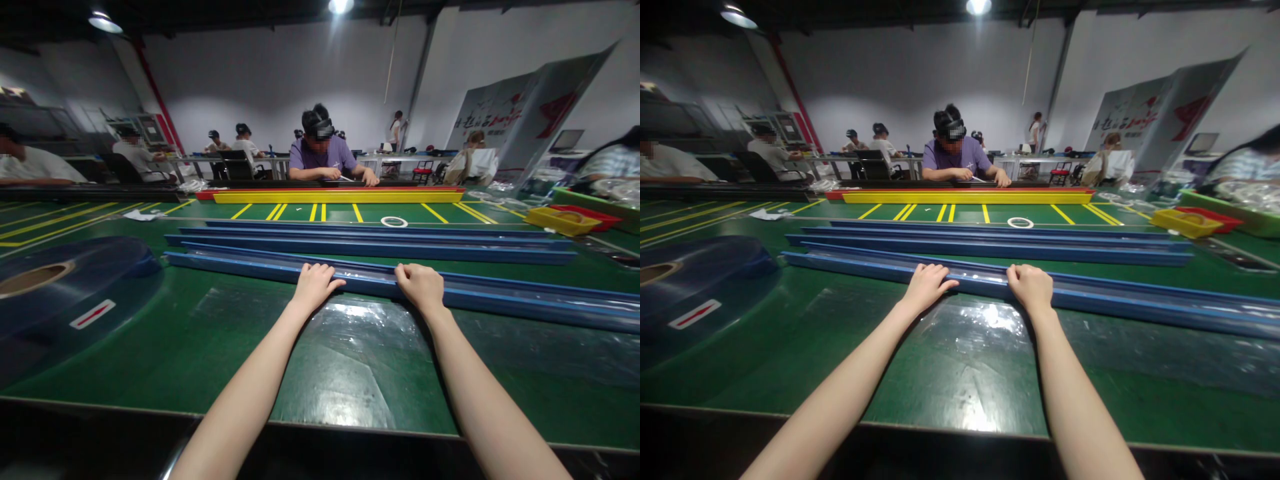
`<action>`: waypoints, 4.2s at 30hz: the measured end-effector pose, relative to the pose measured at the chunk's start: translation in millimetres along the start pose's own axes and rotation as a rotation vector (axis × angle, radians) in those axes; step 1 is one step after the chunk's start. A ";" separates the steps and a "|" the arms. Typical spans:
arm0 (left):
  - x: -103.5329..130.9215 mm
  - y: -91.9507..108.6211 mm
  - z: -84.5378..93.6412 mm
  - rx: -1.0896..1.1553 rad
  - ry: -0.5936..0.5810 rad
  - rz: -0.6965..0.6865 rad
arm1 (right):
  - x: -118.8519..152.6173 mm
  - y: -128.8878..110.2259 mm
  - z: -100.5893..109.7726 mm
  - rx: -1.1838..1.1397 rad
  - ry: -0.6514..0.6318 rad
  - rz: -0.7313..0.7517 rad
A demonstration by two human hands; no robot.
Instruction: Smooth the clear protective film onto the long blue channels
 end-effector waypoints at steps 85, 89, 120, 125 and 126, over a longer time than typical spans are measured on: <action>1.6 -5.6 -1.1 0.011 0.016 0.047 | -4.7 -3.4 3.5 -0.005 -0.165 -0.175; 1.4 -5.4 -0.9 0.012 0.016 0.047 | -4.4 -3.6 3.8 -0.006 -0.154 -0.166; 2.4 -3.3 -0.7 0.014 0.012 0.066 | 7.7 -54.0 -4.4 -0.021 0.059 0.202; 1.7 -3.6 -2.1 0.013 0.010 0.060 | 4.2 -50.1 -6.6 -0.010 0.013 0.154; 1.5 -3.6 -2.3 0.008 0.010 0.059 | 4.0 -49.9 -6.9 -0.006 0.012 0.152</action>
Point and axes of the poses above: each hand's wrist, its own x-axis away from the middle knuckle, its own z-axis out of the back of the hand, y = z × x, the point moved 3 cm from there along -x, towards the middle knuckle, and after that the axes turned 13 degrees about -y, right-handed, at the moved point
